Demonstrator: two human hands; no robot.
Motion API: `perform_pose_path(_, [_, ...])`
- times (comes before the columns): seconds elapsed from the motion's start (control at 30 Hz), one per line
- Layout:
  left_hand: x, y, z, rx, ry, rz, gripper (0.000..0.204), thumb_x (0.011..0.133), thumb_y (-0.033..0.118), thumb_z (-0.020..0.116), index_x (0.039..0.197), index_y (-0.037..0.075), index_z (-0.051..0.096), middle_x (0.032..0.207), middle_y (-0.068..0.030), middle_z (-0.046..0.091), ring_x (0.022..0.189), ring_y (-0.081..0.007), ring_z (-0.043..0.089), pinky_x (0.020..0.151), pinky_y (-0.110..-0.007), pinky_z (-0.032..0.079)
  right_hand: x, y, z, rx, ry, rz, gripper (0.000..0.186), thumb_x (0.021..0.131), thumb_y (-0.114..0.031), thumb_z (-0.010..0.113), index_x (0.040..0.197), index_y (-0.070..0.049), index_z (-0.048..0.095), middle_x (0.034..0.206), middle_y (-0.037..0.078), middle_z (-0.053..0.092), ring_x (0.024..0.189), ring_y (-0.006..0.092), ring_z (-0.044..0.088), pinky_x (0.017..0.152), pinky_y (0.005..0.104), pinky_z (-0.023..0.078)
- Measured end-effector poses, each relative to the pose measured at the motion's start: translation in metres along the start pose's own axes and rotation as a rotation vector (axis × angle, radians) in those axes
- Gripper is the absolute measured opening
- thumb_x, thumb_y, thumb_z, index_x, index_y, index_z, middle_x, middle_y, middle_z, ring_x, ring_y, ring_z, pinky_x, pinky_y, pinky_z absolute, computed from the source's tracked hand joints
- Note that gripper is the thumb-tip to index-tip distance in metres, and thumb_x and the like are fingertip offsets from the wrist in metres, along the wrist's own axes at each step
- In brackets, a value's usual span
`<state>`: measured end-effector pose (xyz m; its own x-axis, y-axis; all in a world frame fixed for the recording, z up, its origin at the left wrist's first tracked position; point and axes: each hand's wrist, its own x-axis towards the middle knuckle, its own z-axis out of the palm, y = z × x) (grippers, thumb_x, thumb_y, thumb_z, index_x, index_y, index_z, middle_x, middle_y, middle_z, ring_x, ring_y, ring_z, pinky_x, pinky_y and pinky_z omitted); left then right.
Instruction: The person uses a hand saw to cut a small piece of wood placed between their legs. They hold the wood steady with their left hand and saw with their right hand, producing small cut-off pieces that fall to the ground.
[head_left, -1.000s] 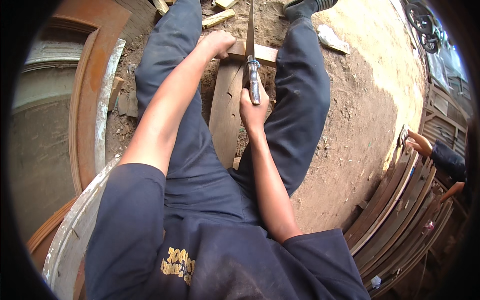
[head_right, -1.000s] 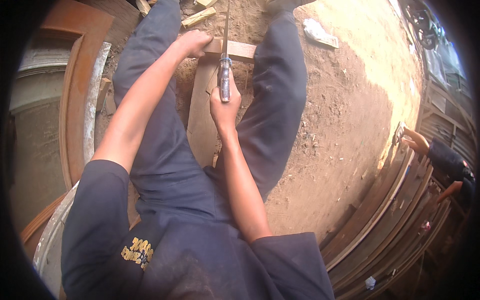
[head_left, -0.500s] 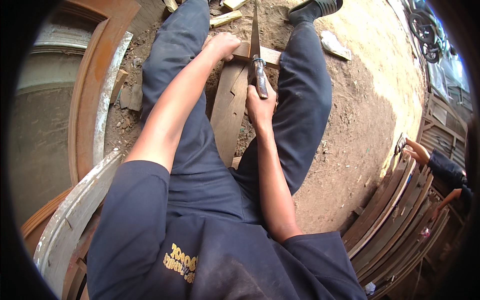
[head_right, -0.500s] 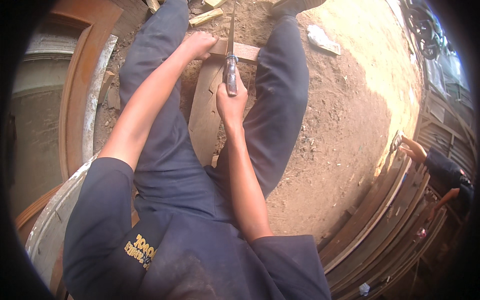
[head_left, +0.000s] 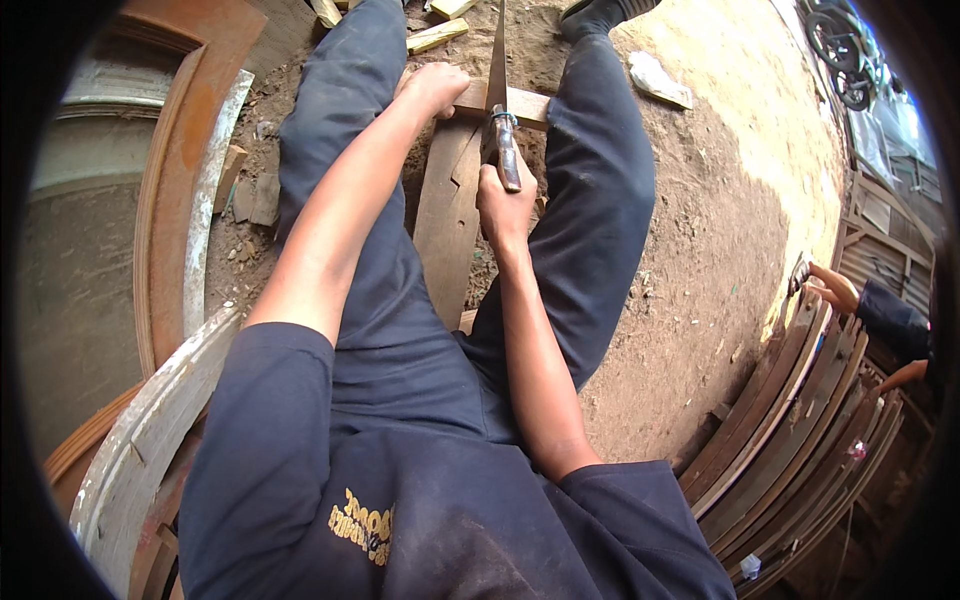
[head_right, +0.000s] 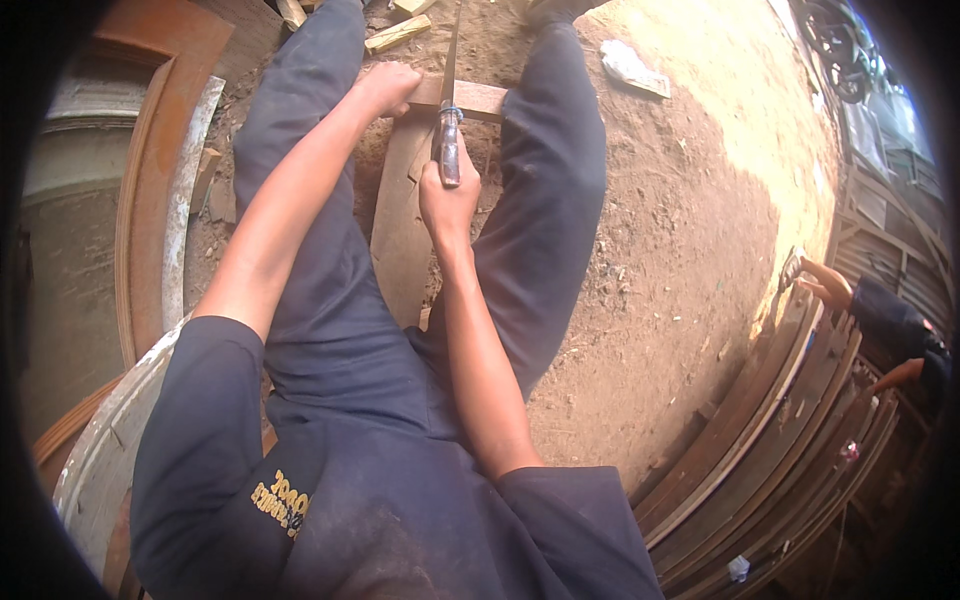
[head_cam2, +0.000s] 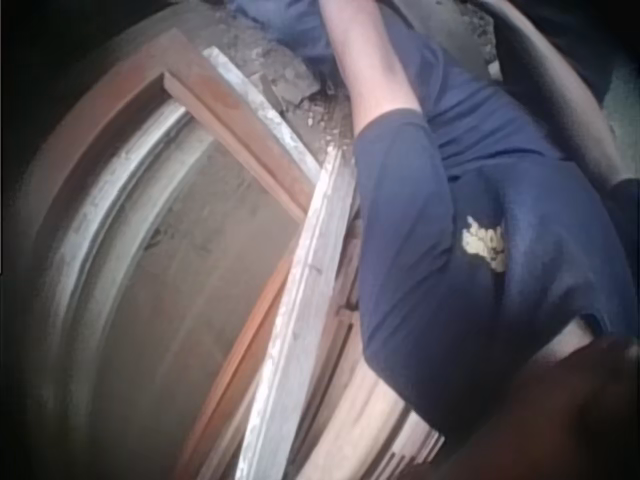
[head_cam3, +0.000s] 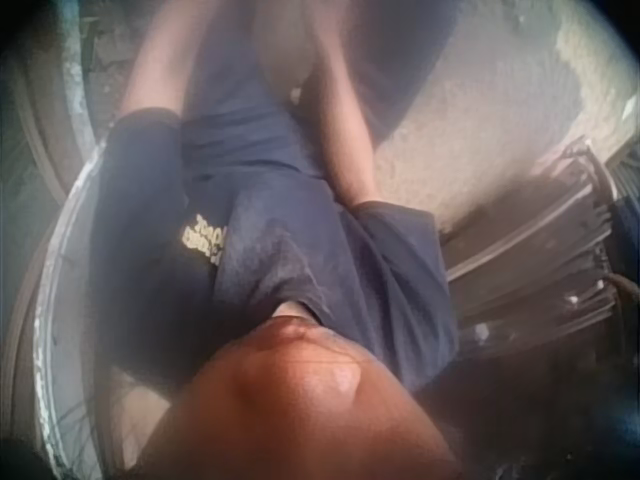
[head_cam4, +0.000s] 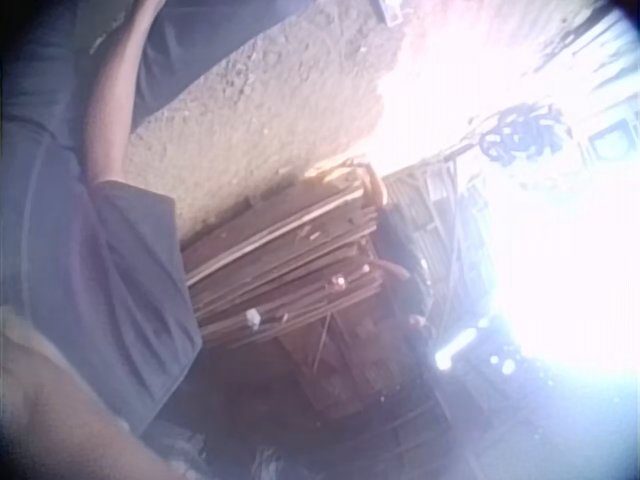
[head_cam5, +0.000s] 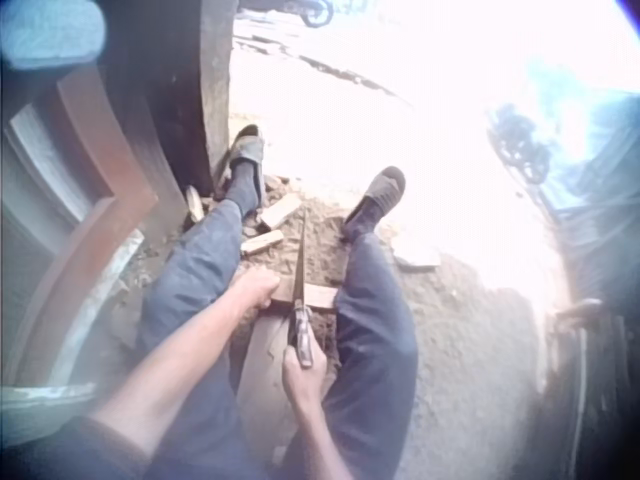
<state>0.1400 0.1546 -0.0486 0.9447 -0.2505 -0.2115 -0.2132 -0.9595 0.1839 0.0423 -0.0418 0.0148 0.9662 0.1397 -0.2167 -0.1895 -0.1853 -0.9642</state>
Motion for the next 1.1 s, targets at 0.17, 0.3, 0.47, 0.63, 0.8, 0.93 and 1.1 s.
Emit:
perform_pose_path(0.17, [0.001,0.005,0.0,0.022,-0.008,-0.006,0.041,0.061,0.01,0.078,0.097,0.001,0.061,0.095,-0.017,0.067,0.095,-0.034,0.065,0.084,-0.042,0.054,-0.003,-0.006,-0.004,-0.053,0.005,-0.013,0.057,0.077,0.002,0.046,0.133,-0.005,0.055,0.073,0.006,0.056,0.064,0.0105,0.052,0.064,0.0271,0.047])
perform_pose_path(0.3, [0.004,0.005,-0.001,0.04,0.011,0.014,0.04,0.064,0.01,0.075,0.1,0.0,0.061,0.094,-0.0176,0.067,0.095,-0.0343,0.064,0.084,-0.043,0.053,0.0,-0.006,-0.012,-0.101,-0.013,0.0,0.057,0.077,0.0,0.047,0.133,-0.005,0.054,0.072,0.007,0.056,0.063,0.0109,0.052,0.064,0.0271,0.047])
perform_pose_path(0.47, [-0.004,0.001,0.01,0.011,0.037,-0.037,0.067,0.069,0.016,0.075,0.129,0.002,0.049,0.104,-0.0197,0.063,0.102,-0.0359,0.061,0.086,-0.044,0.052,-0.032,-0.019,-0.02,-0.126,-0.026,0.035,0.055,0.078,-0.002,0.048,0.133,-0.003,0.053,0.078,0.01,0.058,0.069,0.0131,0.054,0.07,0.0273,0.047])
perform_pose_path(0.63, [-0.023,0.016,0.015,0.013,0.07,-0.122,0.081,0.078,0.03,0.074,0.143,0.002,0.035,0.133,-0.0208,0.05,0.126,-0.0355,0.046,0.106,-0.047,0.039,-0.083,-0.049,-0.034,-0.134,-0.051,0.121,0.055,0.079,0.002,0.046,0.134,-0.001,0.051,0.079,0.008,0.058,0.069,0.0114,0.053,0.069,0.0249,0.046])
perform_pose_path(0.8, [-0.031,0.013,0.027,-0.005,0.19,-0.184,0.079,0.08,0.033,0.072,0.144,0.003,0.036,0.137,-0.0211,0.046,0.129,-0.0354,0.042,0.109,-0.047,0.032,-0.08,-0.04,-0.037,-0.032,-0.031,0.151,0.052,0.078,0.003,0.044,0.129,-0.001,0.055,0.076,0.003,0.055,0.067,0.0092,0.05,0.064,0.0242,0.045])
perform_pose_path(0.93, [-0.03,0.018,0.008,-0.019,0.08,-0.352,0.078,0.085,0.044,0.065,0.143,0.001,0.036,0.137,-0.021,0.047,0.131,-0.0344,0.041,0.113,-0.047,0.028,-0.042,-0.022,-0.013,-0.105,0.034,0.005,0.053,0.077,0.002,0.045,0.129,-0.001,0.055,0.077,0.003,0.055,0.067,0.0092,0.051,0.066,0.0243,0.045])
perform_pose_path(1.1, [-0.039,0.014,0.011,-0.026,0.066,-0.363,0.081,0.085,0.048,0.064,0.142,-0.003,0.035,0.137,-0.0233,0.045,0.133,-0.0352,0.038,0.114,-0.048,0.026,-0.065,-0.006,-0.021,-0.017,-0.01,0.078,0.053,0.078,0.001,0.047,0.131,0.001,0.053,0.082,0.004,0.06,0.07,0.0109,0.053,0.069,0.026,0.046])
